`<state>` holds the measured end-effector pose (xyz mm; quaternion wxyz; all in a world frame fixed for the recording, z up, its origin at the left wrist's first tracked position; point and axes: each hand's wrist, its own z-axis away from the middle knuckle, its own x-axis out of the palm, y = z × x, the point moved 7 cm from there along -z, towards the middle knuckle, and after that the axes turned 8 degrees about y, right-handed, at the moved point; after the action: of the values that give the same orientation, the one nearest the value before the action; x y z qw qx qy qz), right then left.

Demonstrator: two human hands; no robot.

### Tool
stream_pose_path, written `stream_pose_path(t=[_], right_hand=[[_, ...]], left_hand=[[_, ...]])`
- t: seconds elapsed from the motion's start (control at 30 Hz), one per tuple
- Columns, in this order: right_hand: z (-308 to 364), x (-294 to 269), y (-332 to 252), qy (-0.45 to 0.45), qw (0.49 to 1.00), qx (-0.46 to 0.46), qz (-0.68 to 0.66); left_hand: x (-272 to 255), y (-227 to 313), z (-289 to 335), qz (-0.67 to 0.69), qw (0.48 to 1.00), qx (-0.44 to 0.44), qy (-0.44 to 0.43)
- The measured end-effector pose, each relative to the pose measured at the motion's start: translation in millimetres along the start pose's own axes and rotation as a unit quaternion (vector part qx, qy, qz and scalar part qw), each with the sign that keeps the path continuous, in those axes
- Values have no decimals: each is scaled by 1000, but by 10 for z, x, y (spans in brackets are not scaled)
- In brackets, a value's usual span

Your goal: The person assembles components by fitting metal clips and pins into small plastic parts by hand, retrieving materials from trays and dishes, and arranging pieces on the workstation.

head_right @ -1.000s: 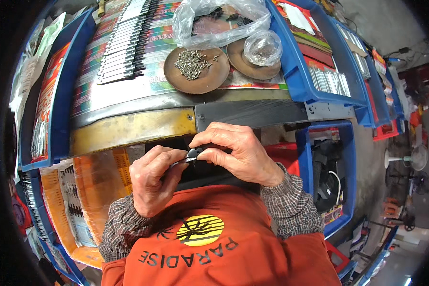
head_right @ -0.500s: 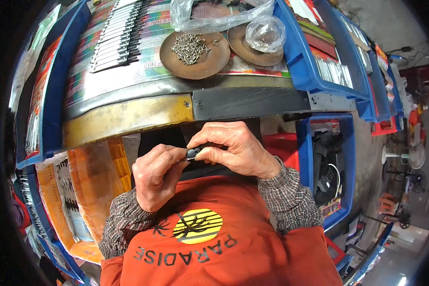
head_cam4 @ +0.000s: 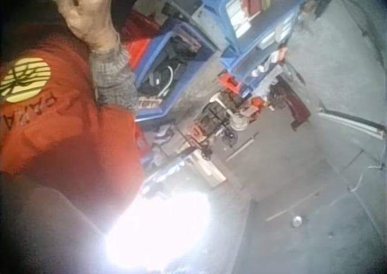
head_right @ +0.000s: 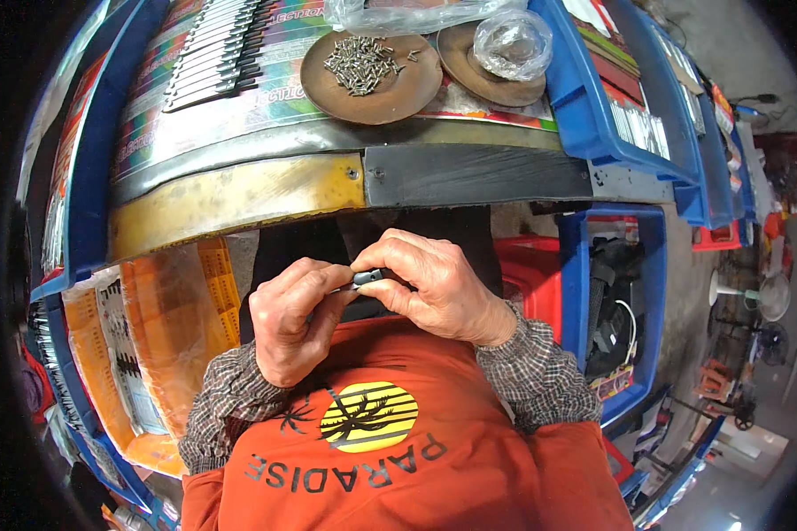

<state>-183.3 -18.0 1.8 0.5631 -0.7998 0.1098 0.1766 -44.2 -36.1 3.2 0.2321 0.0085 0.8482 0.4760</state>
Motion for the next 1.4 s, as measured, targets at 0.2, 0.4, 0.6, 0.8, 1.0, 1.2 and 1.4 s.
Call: stream_pose_path(t=[0.2, 0.4, 0.6, 0.8, 1.0, 1.2, 1.4], right_hand=[[80, 30, 97, 2, 996, 82, -33], [168, 24, 120, 0, 988, 129, -87], [260, 49, 178, -6, 981, 158, -111], [257, 82, 199, -50, 983, 142, -107], [228, 80, 151, -55, 996, 66, -29], [291, 100, 186, -58, 997, 54, -15], [371, 119, 270, -70, 995, 67, -20]], left_hand=[[-7, -68, 38, -1, 1000, -9, -5], [13, -89, 126, 5, 1000, -23, -9], [38, -95, 169, 9, 1000, -15, 0], [67, -83, 194, 11, 1000, -8, -18], [112, -127, 232, 11, 999, -20, -28], [166, -166, 294, 13, 999, -24, -38], [214, -193, 338, 11, 998, -37, -54]])
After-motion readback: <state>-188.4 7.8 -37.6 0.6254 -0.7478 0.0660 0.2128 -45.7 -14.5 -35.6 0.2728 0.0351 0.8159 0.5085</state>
